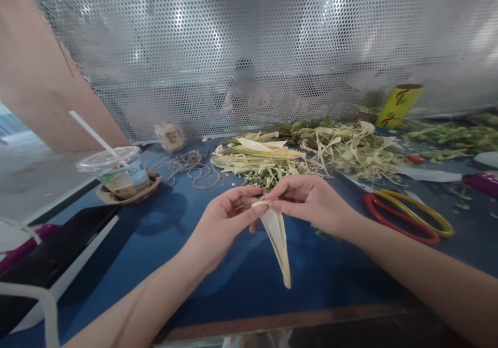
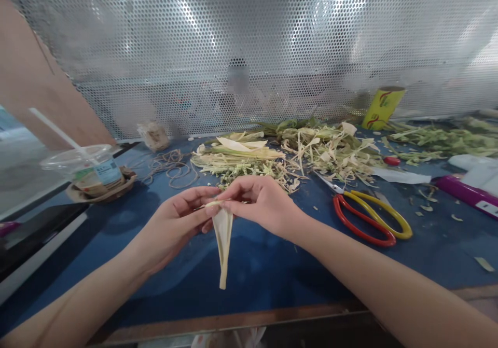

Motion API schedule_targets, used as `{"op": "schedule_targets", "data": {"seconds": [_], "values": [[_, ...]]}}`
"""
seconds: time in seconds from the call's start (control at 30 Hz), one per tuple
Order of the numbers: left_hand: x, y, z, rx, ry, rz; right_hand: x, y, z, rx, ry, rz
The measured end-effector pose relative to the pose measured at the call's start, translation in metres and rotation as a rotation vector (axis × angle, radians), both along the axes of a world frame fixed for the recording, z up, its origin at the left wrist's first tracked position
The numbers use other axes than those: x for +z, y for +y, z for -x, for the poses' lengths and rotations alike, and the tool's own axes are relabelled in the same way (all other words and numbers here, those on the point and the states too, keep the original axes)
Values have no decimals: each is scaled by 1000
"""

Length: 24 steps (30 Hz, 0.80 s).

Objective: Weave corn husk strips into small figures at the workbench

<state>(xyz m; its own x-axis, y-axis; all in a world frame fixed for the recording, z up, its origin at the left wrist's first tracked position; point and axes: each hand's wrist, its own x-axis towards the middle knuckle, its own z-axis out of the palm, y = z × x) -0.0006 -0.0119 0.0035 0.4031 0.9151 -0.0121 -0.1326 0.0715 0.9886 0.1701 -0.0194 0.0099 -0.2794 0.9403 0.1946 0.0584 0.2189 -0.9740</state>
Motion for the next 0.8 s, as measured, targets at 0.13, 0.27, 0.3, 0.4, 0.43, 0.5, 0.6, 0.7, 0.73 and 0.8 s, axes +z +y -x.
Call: {"op": "schedule_targets", "data": {"seconds": [0.13,0.27,0.3,0.4,0.43,0.5,0.6,0.7,0.73,0.8], "values": [[0,0,0,27,12,3,3,0,0,4,22,22],[1,-2,0,82,59,-79,5,0,1,39,43,108],[1,-2,0,88,72,-96,5,-1,2,54,42,118],[1,-3,0,99,96,-111,4,-1,2,71,59,98],[1,-3,0,97,96,-108,3,-1,2,64,65,82],[1,-3,0,77,84,-94,2,-1,1,42,60,50],[1,-2,0,28,45,-57,2,0,-1,17,20,5],[1,-2,0,26,22,-48,2,0,-1,17,3,-8],[1,-1,1,39,19,-51,2,0,-1,20,2,0],[1,-2,1,63,15,-59,2,0,0,26,-1,29]]}}
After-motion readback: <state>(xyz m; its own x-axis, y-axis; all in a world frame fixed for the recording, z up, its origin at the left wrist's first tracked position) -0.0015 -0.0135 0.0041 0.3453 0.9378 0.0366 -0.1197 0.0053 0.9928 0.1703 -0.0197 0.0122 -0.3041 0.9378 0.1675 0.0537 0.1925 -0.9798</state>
